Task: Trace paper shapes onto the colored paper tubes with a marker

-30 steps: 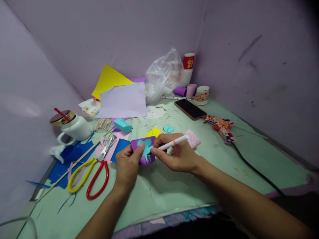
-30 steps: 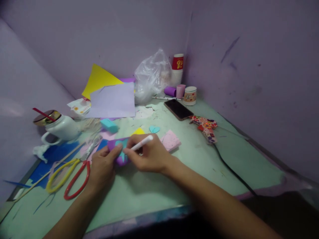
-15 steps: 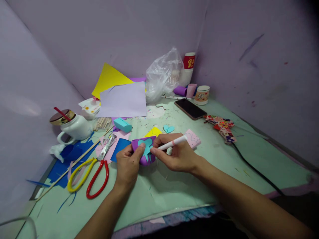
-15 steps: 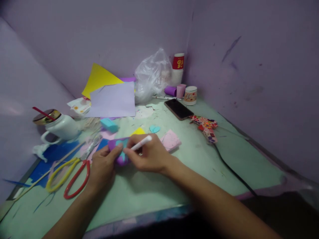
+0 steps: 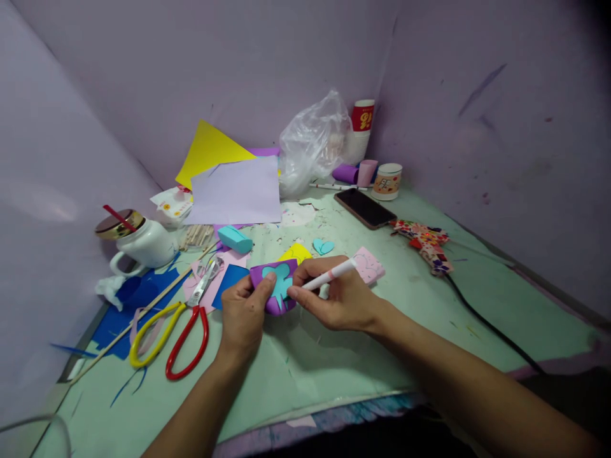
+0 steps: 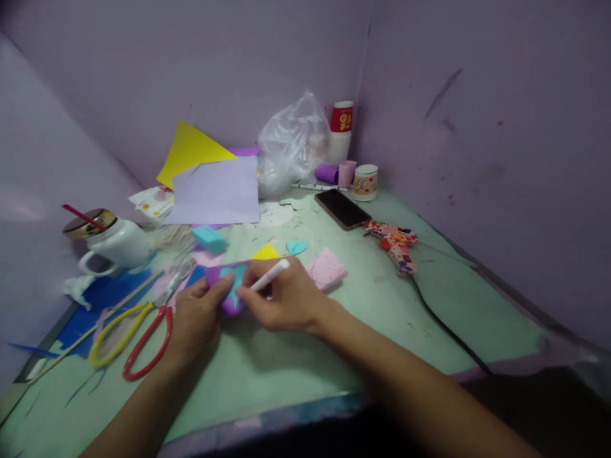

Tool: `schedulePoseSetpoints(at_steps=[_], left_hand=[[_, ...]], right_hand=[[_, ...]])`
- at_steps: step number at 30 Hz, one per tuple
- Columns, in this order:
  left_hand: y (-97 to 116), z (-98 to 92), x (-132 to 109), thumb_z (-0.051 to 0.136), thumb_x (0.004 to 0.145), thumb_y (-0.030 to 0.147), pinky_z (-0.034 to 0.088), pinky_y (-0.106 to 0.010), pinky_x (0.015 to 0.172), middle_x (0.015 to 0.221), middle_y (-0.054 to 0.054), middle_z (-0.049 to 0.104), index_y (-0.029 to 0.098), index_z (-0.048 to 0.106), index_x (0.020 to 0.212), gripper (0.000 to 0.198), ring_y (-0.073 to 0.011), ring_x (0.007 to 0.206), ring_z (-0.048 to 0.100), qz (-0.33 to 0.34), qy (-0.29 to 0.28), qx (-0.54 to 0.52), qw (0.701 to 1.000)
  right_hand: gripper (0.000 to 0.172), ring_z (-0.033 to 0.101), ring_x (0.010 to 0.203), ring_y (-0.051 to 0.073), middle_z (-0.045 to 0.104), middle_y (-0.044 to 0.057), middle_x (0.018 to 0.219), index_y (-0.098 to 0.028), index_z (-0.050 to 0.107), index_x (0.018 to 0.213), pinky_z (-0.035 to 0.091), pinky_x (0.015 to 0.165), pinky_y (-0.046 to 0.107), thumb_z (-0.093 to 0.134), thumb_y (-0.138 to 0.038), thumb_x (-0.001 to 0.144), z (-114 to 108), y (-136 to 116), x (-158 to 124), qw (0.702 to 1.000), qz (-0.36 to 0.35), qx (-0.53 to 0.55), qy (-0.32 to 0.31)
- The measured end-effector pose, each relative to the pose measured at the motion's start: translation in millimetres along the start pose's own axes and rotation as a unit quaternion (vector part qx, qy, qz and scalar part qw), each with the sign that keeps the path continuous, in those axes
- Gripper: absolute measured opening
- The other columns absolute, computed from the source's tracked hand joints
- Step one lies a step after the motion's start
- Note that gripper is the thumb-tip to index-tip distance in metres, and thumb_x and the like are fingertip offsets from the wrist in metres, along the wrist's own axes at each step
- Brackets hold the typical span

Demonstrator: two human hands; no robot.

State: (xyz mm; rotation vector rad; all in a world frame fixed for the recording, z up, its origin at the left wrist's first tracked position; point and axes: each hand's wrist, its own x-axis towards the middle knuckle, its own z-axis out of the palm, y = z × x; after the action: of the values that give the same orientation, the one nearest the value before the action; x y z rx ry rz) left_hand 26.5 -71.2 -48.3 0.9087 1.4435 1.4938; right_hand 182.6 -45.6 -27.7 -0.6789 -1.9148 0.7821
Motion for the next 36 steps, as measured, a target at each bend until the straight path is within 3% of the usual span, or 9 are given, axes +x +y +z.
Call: schedulePoseSetpoints(at_steps=[14,20,26,36], left_hand=[[2.8,-0.1,1.2,0.079,0.058,0.032,0.042,-0.022,0.051,0.054,0.003,0.061,0.014,0.069,0.064,0.021,-0.0088,0.051,0.048,-0.021,0.015,-0.043,0.999],[4.4,1.2,0.6,0.08,0.056,0.031,0.041,-0.022,0.05,0.055,0.003,0.061,0.014,0.068,0.062,0.022,-0.0091,0.05,0.048,-0.023,0.02,-0.051,0.998],[2.6,1.3,-0.8,0.078,0.06,0.031,0.041,-0.024,0.051,0.051,0.005,0.057,0.014,0.069,0.065,0.02,-0.01,0.049,0.048,-0.024,0.005,-0.041,0.999],[3.7,2.3,-3.1,0.078,0.061,0.032,0.038,-0.021,0.049,0.052,0.004,0.057,0.014,0.067,0.061,0.02,-0.0081,0.049,0.044,-0.016,0.003,-0.026,1.0]], right_hand=[[0.015,0.049,0.048,0.009,0.057,0.0,0.054,-0.013,0.061,0.064,0.038,0.047,0.021,0.06,-0.022,0.076,0.4,-2.2,-1.5,1.0,0.013,0.012,-0.022],[0.016,0.048,0.048,0.009,0.055,-0.001,0.052,-0.014,0.06,0.062,0.038,0.046,0.021,0.06,-0.022,0.075,-4.9,-5.4,0.1,0.995,0.035,0.057,-0.077],[0.016,0.046,0.046,0.007,0.056,-0.002,0.053,-0.014,0.059,0.066,0.037,0.044,0.019,0.062,-0.024,0.078,-6.4,-4.4,3.1,0.997,0.029,0.058,0.044],[0.015,0.047,0.047,0.007,0.057,-0.001,0.053,-0.014,0.06,0.064,0.037,0.045,0.019,0.06,-0.02,0.079,1.2,-2.4,0.3,0.999,-0.019,-0.005,0.032]])
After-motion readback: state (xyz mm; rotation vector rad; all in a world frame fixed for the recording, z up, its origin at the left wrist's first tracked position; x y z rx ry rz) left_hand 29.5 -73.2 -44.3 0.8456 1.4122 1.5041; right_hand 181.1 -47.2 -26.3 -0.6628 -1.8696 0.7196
